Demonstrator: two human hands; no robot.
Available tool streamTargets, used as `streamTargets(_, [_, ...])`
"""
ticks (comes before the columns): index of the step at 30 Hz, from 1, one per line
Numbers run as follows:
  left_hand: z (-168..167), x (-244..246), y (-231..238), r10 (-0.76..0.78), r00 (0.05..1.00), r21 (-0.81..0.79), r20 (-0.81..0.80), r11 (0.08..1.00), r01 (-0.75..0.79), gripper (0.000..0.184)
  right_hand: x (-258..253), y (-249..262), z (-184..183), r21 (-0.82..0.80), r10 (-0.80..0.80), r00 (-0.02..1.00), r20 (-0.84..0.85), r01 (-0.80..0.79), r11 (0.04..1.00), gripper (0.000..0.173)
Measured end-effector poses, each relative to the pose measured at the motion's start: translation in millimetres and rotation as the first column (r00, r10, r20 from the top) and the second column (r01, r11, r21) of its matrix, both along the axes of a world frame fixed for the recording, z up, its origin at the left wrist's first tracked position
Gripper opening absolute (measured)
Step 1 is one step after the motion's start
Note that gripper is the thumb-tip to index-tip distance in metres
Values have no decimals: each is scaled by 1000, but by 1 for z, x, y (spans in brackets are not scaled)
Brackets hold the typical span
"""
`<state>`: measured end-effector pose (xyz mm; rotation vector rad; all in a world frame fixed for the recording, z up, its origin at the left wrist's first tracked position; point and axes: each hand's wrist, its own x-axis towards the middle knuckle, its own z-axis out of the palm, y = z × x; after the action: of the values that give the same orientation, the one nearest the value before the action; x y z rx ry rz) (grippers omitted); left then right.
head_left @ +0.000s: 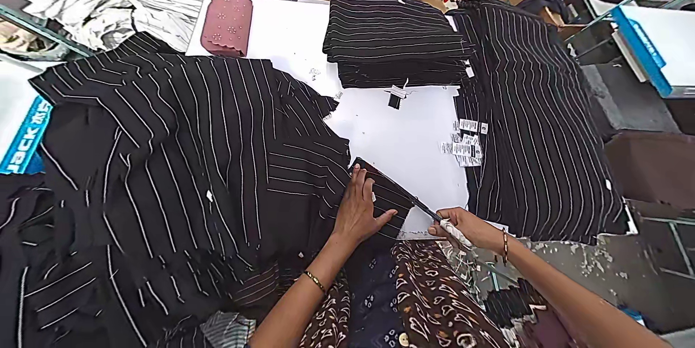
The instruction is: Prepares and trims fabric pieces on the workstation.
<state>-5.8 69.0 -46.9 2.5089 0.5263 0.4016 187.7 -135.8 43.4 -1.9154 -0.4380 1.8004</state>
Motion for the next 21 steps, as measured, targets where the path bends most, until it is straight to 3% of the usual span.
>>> streamTargets(16, [4,0,0,-4,1000,-19,-7,1000,4,84,0,35,-2,-7,84,995,60,-84,996,30])
streamTargets(21, [4,-1,0,-6,1000,-32,6,999,6,83,1,31,-5,0,45,998,33,-45,999,26])
